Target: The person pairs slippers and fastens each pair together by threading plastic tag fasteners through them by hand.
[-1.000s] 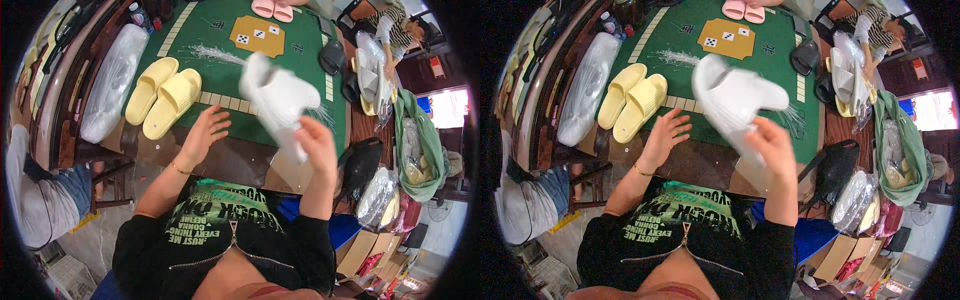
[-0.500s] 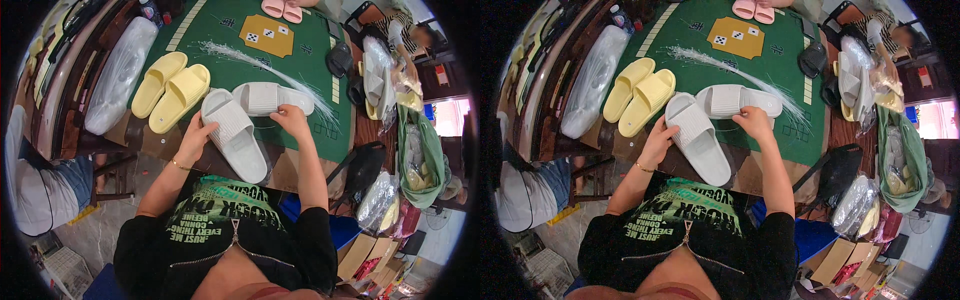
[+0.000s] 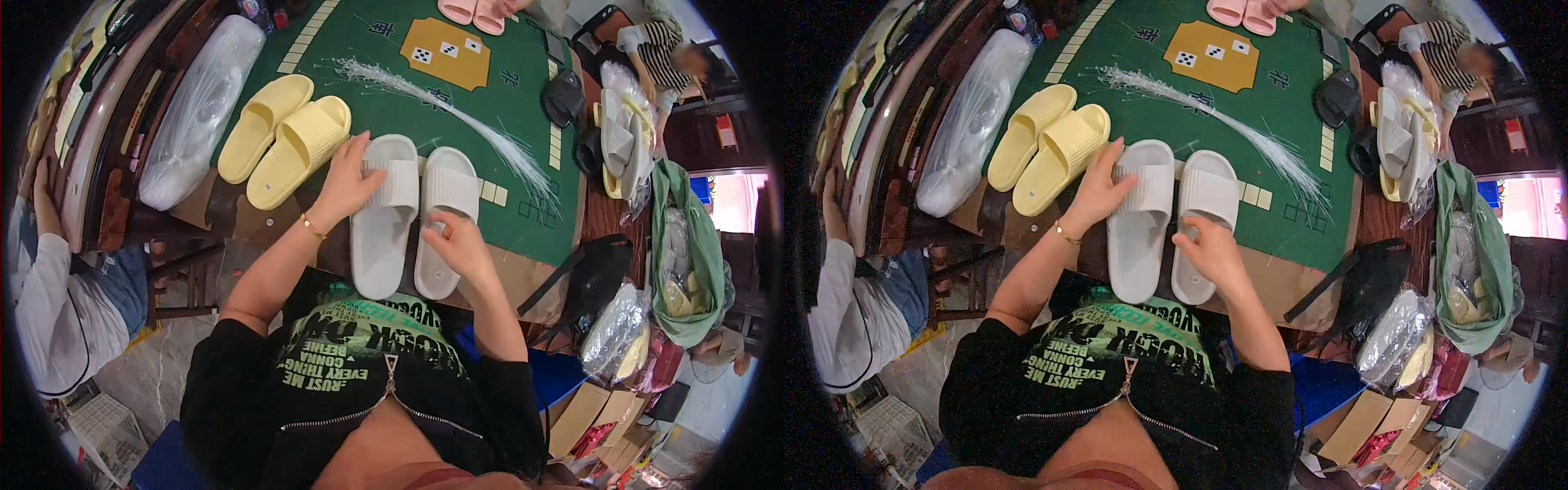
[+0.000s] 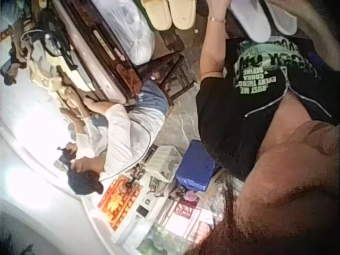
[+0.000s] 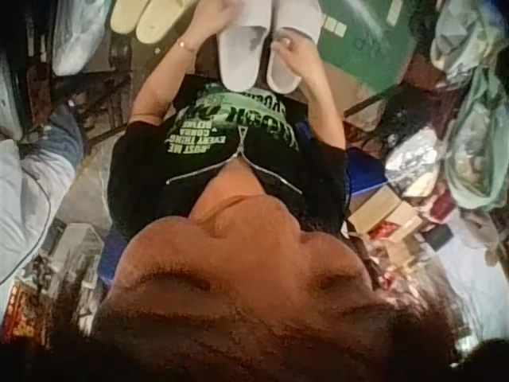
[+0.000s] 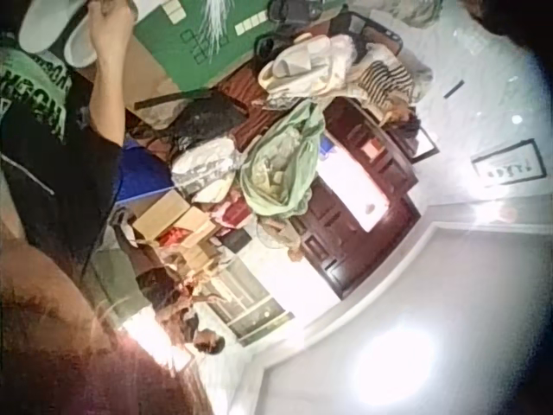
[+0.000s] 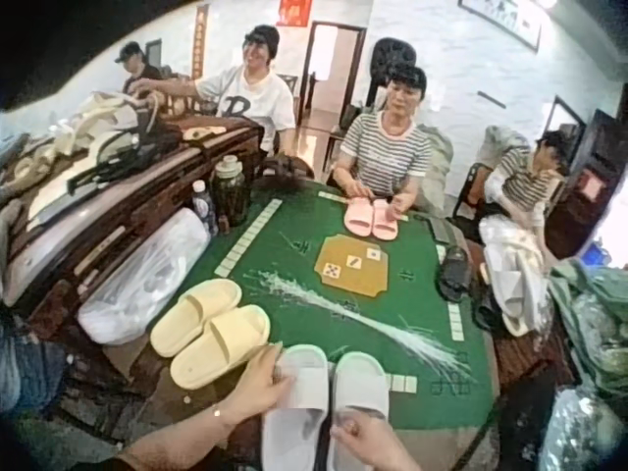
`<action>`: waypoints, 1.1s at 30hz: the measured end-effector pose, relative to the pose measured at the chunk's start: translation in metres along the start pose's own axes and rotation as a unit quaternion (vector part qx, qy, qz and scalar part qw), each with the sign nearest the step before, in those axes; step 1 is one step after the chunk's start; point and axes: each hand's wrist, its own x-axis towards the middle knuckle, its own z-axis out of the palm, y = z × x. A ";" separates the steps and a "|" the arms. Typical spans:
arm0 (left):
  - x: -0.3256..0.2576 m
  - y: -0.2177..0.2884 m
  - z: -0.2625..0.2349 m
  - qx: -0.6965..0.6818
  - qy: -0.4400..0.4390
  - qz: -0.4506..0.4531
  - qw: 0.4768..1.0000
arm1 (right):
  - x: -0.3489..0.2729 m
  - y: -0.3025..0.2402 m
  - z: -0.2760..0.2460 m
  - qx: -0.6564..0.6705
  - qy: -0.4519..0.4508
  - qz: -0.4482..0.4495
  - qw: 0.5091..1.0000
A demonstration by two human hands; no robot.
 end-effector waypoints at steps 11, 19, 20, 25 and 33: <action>-0.051 0.056 0.008 0.124 -0.011 0.252 0.960 | -0.003 0.022 -0.007 0.139 0.014 0.019 0.990; -0.068 0.054 0.045 0.275 -0.187 0.135 0.933 | -0.001 0.014 0.005 0.173 0.023 -0.013 0.984; -0.069 0.054 0.045 0.257 -0.184 0.159 0.935 | -0.001 0.015 0.006 0.171 0.024 -0.017 0.985; -0.060 0.050 0.024 0.150 -0.190 0.262 0.934 | -0.009 0.021 0.004 0.074 -0.034 -0.010 0.997; -0.062 0.049 0.007 0.083 -0.089 0.165 0.979 | -0.014 0.018 0.023 0.006 -0.023 -0.055 0.998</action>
